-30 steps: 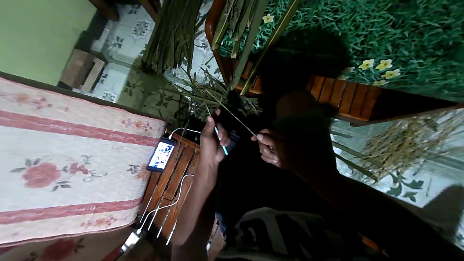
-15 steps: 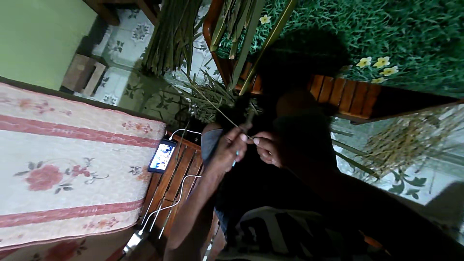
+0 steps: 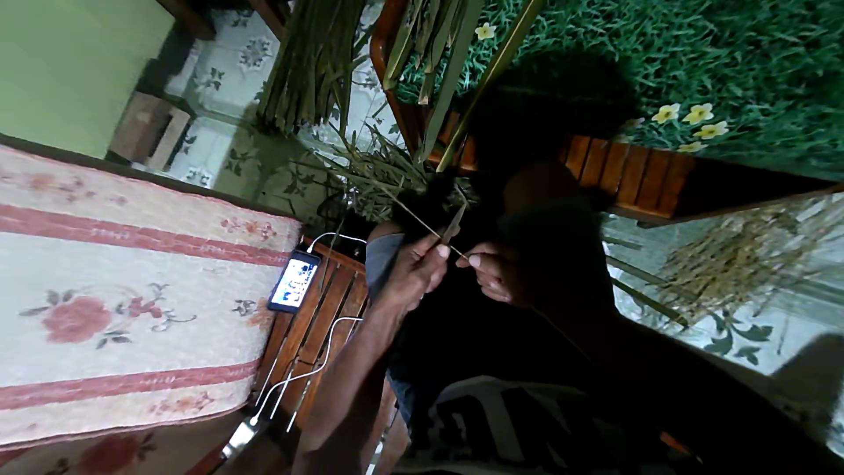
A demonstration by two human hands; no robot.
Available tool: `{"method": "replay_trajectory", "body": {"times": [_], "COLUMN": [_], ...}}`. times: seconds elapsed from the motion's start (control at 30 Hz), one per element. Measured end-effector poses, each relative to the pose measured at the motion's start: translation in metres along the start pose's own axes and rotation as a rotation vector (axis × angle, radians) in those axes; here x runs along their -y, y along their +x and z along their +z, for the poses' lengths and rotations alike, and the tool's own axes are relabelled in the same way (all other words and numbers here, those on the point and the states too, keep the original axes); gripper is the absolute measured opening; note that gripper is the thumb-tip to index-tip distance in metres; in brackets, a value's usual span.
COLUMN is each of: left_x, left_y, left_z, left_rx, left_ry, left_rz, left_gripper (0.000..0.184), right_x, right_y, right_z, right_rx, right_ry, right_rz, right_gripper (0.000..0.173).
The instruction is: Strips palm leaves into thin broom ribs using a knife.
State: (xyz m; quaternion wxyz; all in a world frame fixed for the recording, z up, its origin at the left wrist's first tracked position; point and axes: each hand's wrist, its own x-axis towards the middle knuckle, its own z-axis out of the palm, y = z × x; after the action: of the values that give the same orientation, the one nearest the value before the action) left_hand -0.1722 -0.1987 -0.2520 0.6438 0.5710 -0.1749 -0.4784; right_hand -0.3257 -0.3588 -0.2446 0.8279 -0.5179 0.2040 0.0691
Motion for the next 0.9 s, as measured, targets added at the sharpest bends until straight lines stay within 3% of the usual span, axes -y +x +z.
{"method": "replay_trajectory", "body": {"times": [0.1,0.27,0.4,0.53,0.63,0.77,0.9], "left_x": [-0.013,-0.009,-0.019,-0.013,-0.017,-0.01,-0.018], "left_y": [0.011,0.0,0.011,-0.003,0.005,-0.006,0.005], "left_z": [-0.032,-0.008,-0.036,-0.009,-0.028,-0.001,-0.036], "left_rx": [-0.168,0.127,-0.008,0.167,0.086,0.156,-0.027], "left_ry": [-0.136,-0.123,-0.223,-0.107,-0.163,-0.112,-0.197], "left_rz": [0.051,-0.044,0.045,-0.064,-0.014,-0.069,0.005], "left_gripper": [0.033,0.044,0.036,0.044,0.043,0.042,0.035], "right_x": [0.0,-0.002,-0.001,-0.001,0.004,0.01,0.008], "right_y": [-0.007,-0.006,-0.011,-0.008,-0.012,-0.012,-0.02], "right_z": [-0.007,-0.013,-0.013,-0.016,-0.013,-0.015,-0.02], "right_rx": [0.002,0.032,0.006,-0.011,-0.01,-0.008,0.002], "right_ry": [-0.074,-0.118,-0.225,-0.334,-0.378,-0.366,-0.394], "right_rz": [-0.053,-0.099,-0.119,-0.205,-0.187,-0.185,-0.16], "right_gripper": [0.029,0.028,0.028,0.028,0.029,0.028,0.029]}}
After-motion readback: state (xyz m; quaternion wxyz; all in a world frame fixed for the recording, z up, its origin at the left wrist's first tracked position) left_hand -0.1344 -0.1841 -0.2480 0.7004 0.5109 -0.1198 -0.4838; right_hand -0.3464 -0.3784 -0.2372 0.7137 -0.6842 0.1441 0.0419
